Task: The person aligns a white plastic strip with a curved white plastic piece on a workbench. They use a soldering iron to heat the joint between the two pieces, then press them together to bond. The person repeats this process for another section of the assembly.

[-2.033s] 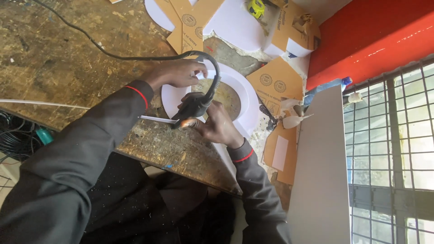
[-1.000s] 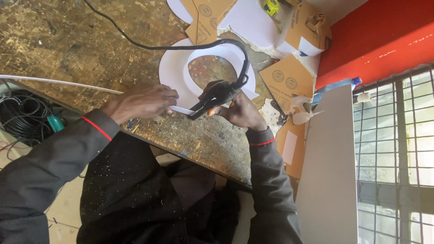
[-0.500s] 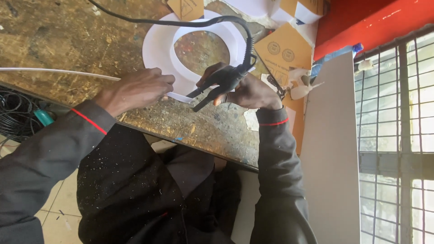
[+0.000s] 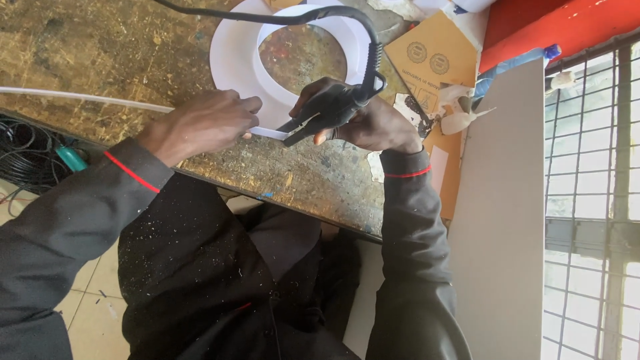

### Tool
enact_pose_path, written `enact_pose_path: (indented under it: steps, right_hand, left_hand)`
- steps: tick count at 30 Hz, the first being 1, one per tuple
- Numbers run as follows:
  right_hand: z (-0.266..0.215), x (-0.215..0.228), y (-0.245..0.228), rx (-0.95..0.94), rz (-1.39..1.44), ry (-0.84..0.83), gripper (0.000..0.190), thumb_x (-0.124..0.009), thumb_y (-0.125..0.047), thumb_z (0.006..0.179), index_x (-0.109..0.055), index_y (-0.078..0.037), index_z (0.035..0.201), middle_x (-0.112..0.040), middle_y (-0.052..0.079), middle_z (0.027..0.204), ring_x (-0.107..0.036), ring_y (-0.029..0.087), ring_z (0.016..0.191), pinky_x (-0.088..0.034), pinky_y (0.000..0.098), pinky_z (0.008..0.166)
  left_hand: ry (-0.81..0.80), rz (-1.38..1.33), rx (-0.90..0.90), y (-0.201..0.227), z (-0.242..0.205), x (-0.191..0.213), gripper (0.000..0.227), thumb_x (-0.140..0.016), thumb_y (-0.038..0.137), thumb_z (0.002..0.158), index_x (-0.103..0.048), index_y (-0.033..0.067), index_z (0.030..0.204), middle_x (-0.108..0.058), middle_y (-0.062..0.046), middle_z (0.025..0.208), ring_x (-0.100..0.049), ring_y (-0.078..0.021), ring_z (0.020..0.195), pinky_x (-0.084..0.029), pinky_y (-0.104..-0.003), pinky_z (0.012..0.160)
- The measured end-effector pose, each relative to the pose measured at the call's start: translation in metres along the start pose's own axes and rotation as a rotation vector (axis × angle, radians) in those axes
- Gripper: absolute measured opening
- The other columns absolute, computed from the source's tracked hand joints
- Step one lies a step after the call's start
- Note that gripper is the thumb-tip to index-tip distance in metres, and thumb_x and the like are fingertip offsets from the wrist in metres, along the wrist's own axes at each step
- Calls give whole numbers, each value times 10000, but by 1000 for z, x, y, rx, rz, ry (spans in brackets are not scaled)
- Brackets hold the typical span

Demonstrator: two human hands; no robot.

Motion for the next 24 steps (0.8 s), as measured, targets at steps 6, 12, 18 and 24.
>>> enact_pose_path:
  steps: [6, 12, 18, 24]
  right_hand:
    - [6, -3, -3, 21, -31, 21, 276, -858, -156, 1036, -727, -75, 1265, -710, 193, 1302, -708, 380, 1277, -584, 534, 1078]
    - [-3, 11, -35, 16, -133, 72, 303, -811, -241, 1049, -755, -16, 1243, -715, 227, 1328, -751, 380, 1215, -661, 481, 1026]
    - [-3, 23, -78, 70, -405, 214, 227, -843, -132, 1091, -718, -9, 1235, -721, 200, 1377, -747, 362, 1296, -625, 576, 1222]
    - [-15, 46, -47, -141, -969, 499, 554, -832, -262, 1067, -623, 21, 1495, -759, 178, 1279, -718, 379, 1162, -594, 529, 937]
  left_hand:
    - [83, 8, -33, -2, -3, -8, 345, -591, -138, 1030, -819, 12, 1241, -759, -176, 1286, -792, -224, 812, -607, -274, 562]
    - [191, 74, -103, -14, 8, -37, 286, -664, -83, 1018, -794, 63, 1227, -685, -97, 1296, -736, -251, 889, -641, -333, 607]
    - [220, 146, -119, -18, 13, -52, 271, -720, -3, 1037, -756, 96, 1287, -655, -87, 1350, -673, -236, 902, -699, -423, 745]
    - [263, 124, -138, -17, 7, -56, 341, -749, -92, 971, -770, 98, 1253, -660, -94, 1304, -674, -260, 941, -679, -437, 771]
Point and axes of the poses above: each hand's wrist, its own z-axis towards the middle knuckle, its own x-axis out of the back of the hand, y = z × x, the point moved 4 cm from there along z, towards the middle knuckle
